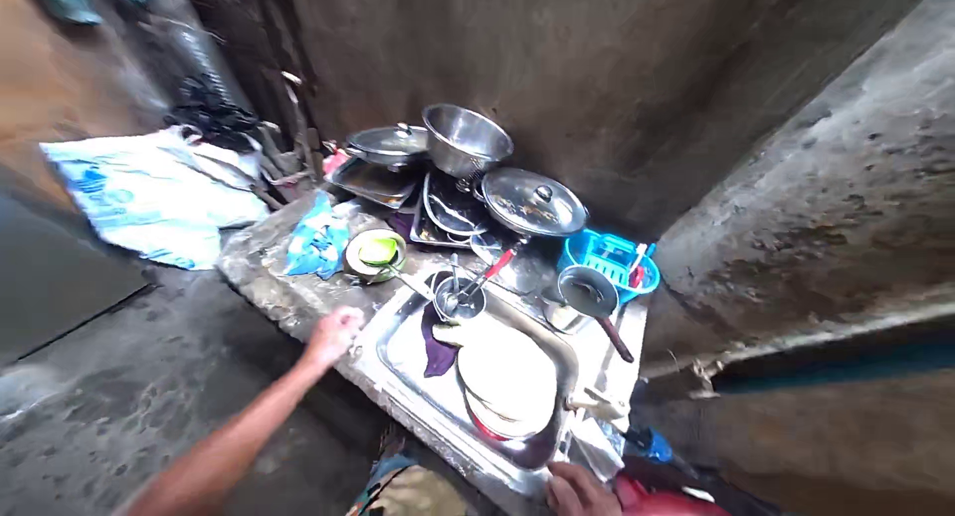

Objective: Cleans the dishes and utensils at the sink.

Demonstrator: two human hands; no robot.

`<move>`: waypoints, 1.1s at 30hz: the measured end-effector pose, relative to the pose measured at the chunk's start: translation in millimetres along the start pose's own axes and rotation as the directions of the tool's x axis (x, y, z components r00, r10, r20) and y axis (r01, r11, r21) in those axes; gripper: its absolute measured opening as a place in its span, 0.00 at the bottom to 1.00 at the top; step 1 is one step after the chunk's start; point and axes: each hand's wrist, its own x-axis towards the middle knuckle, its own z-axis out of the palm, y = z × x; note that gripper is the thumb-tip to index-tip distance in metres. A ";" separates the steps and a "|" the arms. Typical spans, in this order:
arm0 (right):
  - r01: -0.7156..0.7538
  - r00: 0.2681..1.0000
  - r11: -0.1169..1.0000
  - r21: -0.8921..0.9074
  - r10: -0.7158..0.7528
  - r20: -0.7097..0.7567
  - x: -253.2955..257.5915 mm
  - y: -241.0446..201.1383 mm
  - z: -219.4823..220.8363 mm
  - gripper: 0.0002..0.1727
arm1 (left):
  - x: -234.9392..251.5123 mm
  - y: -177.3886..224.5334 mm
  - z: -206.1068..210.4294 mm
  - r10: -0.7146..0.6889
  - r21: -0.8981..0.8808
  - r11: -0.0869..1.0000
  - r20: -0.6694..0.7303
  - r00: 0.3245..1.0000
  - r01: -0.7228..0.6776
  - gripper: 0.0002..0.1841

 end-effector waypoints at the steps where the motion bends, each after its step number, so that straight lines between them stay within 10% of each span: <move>1: -0.042 0.999 0.997 -0.058 0.041 -0.003 15.1 -5.4 15.3 0.16 | 24.0 -4.7 -13.3 -0.039 -0.073 0.997 -0.005 0.999 0.039 0.18; 8: -0.336 0.926 0.896 -0.289 0.260 -0.272 87.0 -3.0 87.0 0.21 | 45.3 -28.3 -12.0 0.073 0.094 0.988 0.411 0.909 -0.122 0.14; 16: -0.373 0.811 0.926 -0.059 0.295 -0.505 98.4 -12.7 104.7 0.18 | 6.1 4.7 54.8 0.314 -0.026 0.867 0.805 0.503 -0.498 0.17; 21: -0.387 0.810 0.922 0.016 0.348 -0.471 98.0 -14.5 115.9 0.17 | -10.0 49.9 26.1 0.465 -0.343 0.852 0.843 0.270 -0.396 0.16; 24: -0.352 0.818 0.935 0.042 0.329 -0.472 97.0 -15.5 122.5 0.16 | 3.2 99.8 -7.9 0.707 -0.535 0.665 0.676 0.208 -0.521 0.13; 28: -0.332 0.828 0.941 0.065 0.323 -0.458 93.8 -21.3 128.0 0.16 | 101.8 201.9 -24.4 0.845 -0.040 0.338 0.453 0.285 -0.940 0.16; 33: -0.267 0.897 0.952 0.149 0.302 -0.324 103.8 -40.3 154.3 0.15 | 270.2 299.5 -10.5 0.786 0.469 -0.046 0.561 0.258 -0.882 0.35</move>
